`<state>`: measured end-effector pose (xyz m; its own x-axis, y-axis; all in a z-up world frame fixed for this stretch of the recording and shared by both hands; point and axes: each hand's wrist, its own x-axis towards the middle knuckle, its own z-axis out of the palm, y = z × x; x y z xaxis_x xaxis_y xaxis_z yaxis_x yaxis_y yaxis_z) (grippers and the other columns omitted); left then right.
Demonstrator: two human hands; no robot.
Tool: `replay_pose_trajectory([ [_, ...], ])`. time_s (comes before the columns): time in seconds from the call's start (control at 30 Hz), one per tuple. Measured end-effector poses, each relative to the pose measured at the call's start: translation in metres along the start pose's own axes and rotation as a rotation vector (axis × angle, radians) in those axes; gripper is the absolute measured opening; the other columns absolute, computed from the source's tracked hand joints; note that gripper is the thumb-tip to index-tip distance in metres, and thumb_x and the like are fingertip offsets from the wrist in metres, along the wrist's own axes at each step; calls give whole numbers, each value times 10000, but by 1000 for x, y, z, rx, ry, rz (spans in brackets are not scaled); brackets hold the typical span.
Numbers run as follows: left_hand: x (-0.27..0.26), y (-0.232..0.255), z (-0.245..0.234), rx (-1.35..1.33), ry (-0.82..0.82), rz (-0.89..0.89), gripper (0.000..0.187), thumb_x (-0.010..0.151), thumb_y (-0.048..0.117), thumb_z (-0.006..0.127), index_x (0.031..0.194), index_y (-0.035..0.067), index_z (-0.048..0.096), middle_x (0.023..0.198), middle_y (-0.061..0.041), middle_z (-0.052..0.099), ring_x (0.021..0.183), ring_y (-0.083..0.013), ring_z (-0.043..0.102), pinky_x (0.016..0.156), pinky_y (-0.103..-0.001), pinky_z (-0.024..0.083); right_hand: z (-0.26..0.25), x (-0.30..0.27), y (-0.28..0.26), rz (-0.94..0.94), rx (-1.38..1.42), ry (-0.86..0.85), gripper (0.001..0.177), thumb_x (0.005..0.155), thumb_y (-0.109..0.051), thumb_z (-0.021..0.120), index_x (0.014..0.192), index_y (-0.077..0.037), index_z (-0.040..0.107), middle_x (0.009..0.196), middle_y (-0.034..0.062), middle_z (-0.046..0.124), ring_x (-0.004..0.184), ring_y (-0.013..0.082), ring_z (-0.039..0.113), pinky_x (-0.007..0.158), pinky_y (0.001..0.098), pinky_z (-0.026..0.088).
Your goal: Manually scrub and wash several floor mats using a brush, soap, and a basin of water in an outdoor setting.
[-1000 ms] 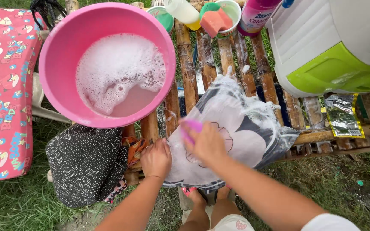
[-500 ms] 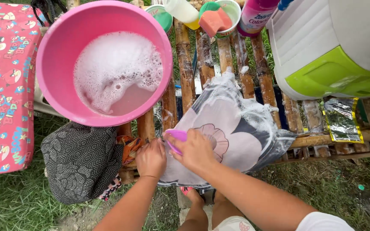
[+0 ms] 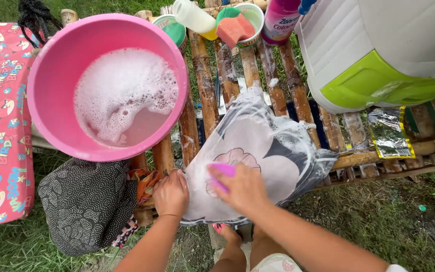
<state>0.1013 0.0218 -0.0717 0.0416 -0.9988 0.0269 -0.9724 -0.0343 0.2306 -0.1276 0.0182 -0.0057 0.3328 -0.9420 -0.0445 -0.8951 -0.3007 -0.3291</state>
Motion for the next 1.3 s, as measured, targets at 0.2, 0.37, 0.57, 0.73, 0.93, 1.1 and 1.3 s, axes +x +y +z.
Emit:
replay_pose_trajectory([
  [0.2,1,1,5,13,54,-16,267,1019,277,492,920,92,657,759,-133,716,756,-342,692,774,-478,523,-30,18,149,572,-318,86,525,936,-637,551,1433,-466,570,963,162,649,812,322,649,671,477,533],
  [0.37,1,3,2,-13,30,-21,258,1008,273,494,916,93,656,740,-149,716,736,-354,694,747,-498,522,-1,-12,-2,217,-36,80,486,905,-581,585,1384,-493,591,900,193,618,822,366,641,714,506,523],
  [0.57,18,14,-18,-3,-89,-22,312,1044,330,475,983,91,667,791,-167,724,754,-359,707,758,-492,550,-54,-33,161,588,-227,-164,554,959,-639,489,1494,-494,487,1044,160,655,891,298,652,785,480,524],
  [0.73,92,23,11,-134,-439,-10,598,868,536,764,1155,24,652,967,-232,720,893,-374,694,761,-481,542,-68,-36,216,828,46,-272,647,954,-658,502,1564,-507,347,1418,196,542,1244,368,581,1013,487,490],
  [0.93,130,68,-9,-828,-1279,-330,492,829,263,755,1267,48,696,1035,-36,757,850,-144,705,757,-340,571,-61,-87,233,582,994,258,728,978,-393,541,1628,-281,232,1659,143,310,1491,339,347,1172,490,305],
  [1.1,128,156,-127,-787,-931,100,449,867,211,733,1268,14,690,981,-67,764,815,-137,671,741,-323,538,-38,-137,277,1024,1662,142,754,929,-477,607,1566,-139,388,1433,169,579,1299,335,560,1079,550,453],
  [1.3,131,204,-222,-1119,-738,113,431,916,162,681,1328,38,650,1052,-20,743,837,-99,653,745,-279,525,-36,-127,287,536,2071,138,780,857,-596,674,1462,-122,540,1193,119,698,989,319,704,845,537,578],
])
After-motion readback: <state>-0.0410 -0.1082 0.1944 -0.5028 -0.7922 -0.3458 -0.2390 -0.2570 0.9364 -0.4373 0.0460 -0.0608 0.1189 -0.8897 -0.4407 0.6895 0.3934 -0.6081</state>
